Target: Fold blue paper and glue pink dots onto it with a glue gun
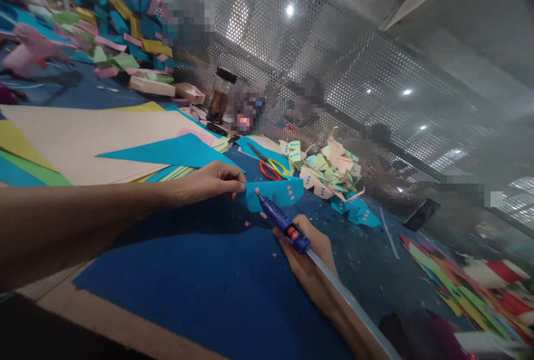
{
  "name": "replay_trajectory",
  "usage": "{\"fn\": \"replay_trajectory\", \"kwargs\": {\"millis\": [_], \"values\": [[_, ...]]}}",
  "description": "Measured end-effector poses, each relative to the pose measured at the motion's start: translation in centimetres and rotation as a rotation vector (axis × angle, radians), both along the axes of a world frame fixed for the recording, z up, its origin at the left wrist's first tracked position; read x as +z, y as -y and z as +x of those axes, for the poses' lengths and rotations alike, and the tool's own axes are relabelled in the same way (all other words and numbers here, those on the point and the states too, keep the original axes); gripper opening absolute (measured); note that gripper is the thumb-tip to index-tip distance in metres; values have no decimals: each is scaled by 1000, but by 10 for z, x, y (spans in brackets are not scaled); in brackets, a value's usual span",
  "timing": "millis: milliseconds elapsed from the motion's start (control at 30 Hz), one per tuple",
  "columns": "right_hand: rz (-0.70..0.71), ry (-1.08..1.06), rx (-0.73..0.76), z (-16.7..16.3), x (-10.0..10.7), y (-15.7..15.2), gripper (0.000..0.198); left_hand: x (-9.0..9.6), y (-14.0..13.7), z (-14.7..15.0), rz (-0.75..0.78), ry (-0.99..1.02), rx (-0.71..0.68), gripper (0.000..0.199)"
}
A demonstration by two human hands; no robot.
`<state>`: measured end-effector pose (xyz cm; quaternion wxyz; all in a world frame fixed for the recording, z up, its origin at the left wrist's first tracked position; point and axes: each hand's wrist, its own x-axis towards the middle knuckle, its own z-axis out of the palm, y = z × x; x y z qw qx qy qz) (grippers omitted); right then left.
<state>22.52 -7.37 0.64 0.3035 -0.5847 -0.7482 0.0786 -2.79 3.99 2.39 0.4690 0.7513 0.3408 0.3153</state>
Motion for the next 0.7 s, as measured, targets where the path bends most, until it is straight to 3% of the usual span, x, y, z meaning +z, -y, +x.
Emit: {"fn": "replay_trajectory", "kwargs": {"millis": [700], "values": [[17,16,-3,5,-5,-1,20,-1,-6,-3,24,-4,42,29]]}}
